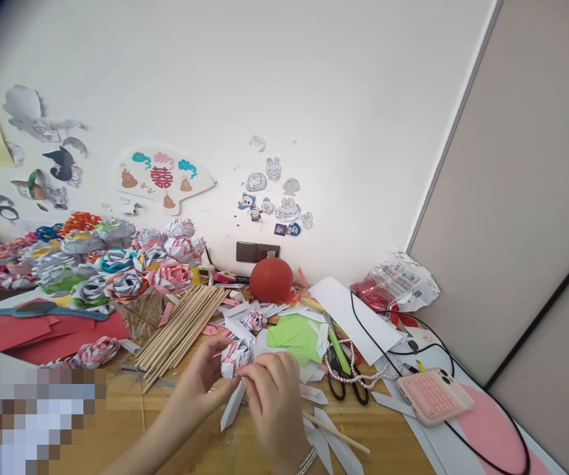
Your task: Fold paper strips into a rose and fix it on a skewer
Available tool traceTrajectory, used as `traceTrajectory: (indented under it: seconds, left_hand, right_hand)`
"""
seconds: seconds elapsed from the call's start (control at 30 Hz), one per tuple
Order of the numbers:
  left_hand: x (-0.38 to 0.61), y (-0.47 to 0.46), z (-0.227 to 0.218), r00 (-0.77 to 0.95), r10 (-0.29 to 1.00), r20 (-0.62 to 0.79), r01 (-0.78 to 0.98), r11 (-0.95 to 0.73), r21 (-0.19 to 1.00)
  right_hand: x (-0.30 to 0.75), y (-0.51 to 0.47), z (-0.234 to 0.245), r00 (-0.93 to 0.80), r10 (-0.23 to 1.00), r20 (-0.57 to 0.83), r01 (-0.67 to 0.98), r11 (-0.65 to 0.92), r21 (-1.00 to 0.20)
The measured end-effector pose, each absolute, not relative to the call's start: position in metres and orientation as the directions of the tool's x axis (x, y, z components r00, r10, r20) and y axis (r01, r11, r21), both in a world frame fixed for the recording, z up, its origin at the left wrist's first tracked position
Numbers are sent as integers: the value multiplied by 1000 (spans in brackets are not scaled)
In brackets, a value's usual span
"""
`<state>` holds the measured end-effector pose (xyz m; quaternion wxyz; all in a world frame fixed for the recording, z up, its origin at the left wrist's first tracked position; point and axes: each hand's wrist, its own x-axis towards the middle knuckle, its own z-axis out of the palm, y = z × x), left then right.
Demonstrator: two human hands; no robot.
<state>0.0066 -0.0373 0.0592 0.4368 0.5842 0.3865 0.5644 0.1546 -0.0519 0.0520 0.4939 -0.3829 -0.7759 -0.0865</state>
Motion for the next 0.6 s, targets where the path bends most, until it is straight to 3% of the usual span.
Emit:
traceTrajectory:
  seconds: [0.13,0.33,0.6]
  left_hand:
    - [6,-36,59,33,943,331,-54,-329,943]
    - [3,-32,57,24,940,341,-111,-337,935]
    - [3,-35,63,1,938,346,-148,-342,928]
  right_hand:
    - [156,-52,52,-238,462,854,665,719,-204]
    - [154,-50,48,-341,349,873,693,721,-18]
    - [155,-49,42,-374,399,837,750,661,20]
